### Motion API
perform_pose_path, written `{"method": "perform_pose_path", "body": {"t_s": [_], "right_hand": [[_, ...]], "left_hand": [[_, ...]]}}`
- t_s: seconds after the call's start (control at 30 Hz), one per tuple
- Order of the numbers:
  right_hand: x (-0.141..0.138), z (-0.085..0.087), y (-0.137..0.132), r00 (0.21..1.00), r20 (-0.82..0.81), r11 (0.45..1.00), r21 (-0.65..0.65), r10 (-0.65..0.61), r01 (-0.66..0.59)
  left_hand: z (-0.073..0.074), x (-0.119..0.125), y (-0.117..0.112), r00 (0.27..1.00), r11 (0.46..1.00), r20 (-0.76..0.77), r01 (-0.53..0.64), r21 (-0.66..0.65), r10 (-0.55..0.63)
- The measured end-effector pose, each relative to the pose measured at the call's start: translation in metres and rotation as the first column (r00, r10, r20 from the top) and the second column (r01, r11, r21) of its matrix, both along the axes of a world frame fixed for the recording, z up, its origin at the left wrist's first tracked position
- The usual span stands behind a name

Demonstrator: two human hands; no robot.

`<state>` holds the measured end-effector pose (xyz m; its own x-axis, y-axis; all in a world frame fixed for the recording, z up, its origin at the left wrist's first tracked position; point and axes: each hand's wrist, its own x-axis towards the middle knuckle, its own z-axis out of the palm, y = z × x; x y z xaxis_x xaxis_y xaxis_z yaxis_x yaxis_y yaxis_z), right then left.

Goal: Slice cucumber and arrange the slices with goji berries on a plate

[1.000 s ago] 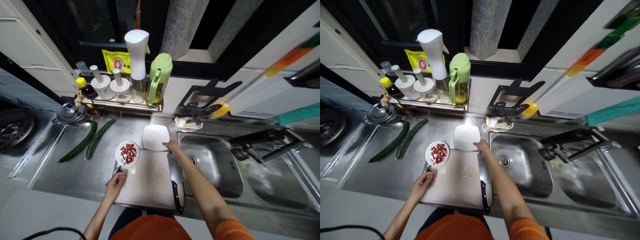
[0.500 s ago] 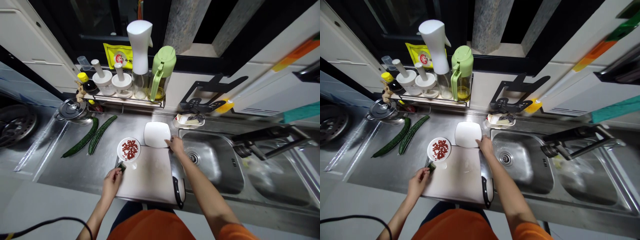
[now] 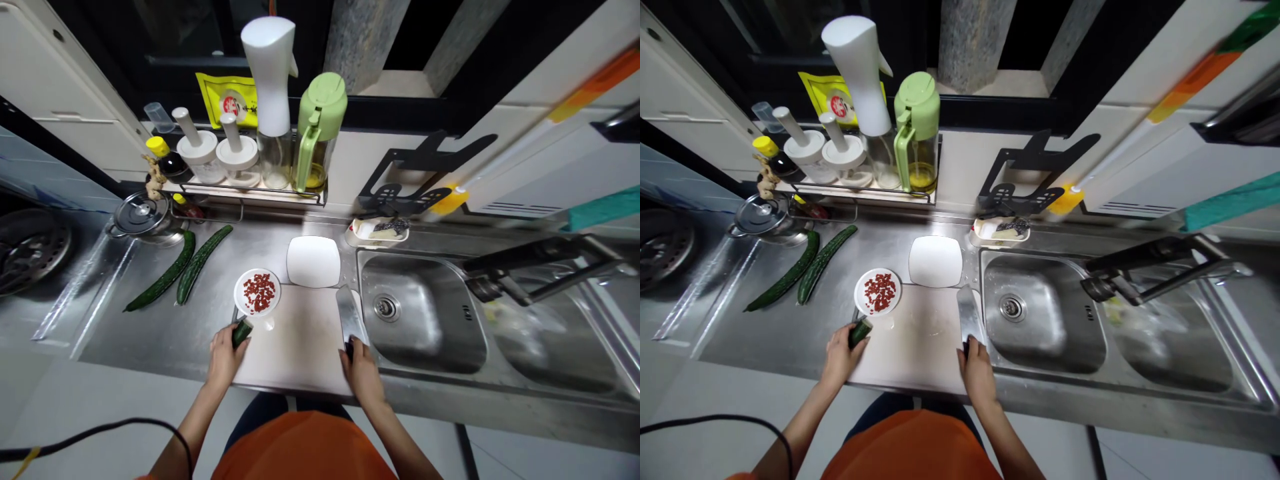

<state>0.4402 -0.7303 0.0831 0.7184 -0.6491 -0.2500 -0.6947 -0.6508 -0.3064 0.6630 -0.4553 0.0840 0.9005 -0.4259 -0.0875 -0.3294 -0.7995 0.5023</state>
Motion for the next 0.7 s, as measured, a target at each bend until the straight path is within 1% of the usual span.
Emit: {"method": "perform_pose_path", "body": {"t_s": [0.1, 0.17, 0.23, 0.27, 0.33, 0.4, 0.47, 0.5, 0.6, 0.7], "right_hand": [[0.001, -0.006, 0.002, 0.996, 0.071, 0.999, -0.002, -0.046, 0.047], [-0.003, -0.006, 0.000, 0.984, 0.149, 0.995, -0.004, -0.094, 0.095], [-0.010, -0.002, -0.002, 0.964, 0.224, 0.989, 0.006, -0.144, 0.147], [-0.015, 0.002, -0.004, 0.954, 0.250, 0.986, 0.016, -0.165, 0.166], [-0.022, 0.012, -0.006, 0.944, 0.273, 0.983, 0.053, -0.186, 0.178], [-0.025, 0.025, -0.007, 0.946, 0.278, 0.983, 0.126, -0.167, 0.136], [-0.022, 0.037, -0.006, 0.956, 0.269, 0.972, 0.229, -0.115, 0.052], [-0.019, 0.041, -0.004, 0.961, 0.263, 0.958, 0.286, -0.084, 0.005], [-0.007, 0.047, 0.005, 0.970, 0.245, 0.915, 0.393, -0.012, -0.088], [0.003, 0.046, 0.014, 0.983, 0.183, 0.896, 0.431, 0.027, -0.105]], "left_hand": [[0.002, -0.003, -0.007, 0.999, 0.998, -0.020, 0.049, -0.051, -0.050], [0.006, -0.010, -0.018, 0.994, 0.991, -0.031, 0.098, -0.093, -0.101], [0.010, -0.022, -0.036, 0.983, 0.973, -0.044, 0.167, -0.160, -0.177], [0.012, -0.029, -0.046, 0.970, 0.956, -0.060, 0.221, -0.195, -0.236], [0.014, -0.043, -0.070, 0.944, 0.926, -0.079, 0.294, -0.237, -0.320], [0.015, -0.055, -0.092, 0.931, 0.913, -0.088, 0.324, -0.248, -0.355], [0.014, -0.063, -0.109, 0.919, 0.903, -0.092, 0.352, -0.248, -0.383], [0.013, -0.066, -0.115, 0.916, 0.899, -0.087, 0.361, -0.248, -0.392], [0.010, -0.071, -0.125, 0.913, 0.893, -0.072, 0.372, -0.254, -0.401], [0.008, -0.074, -0.127, 0.913, 0.894, -0.079, 0.369, -0.253, -0.399]]}}
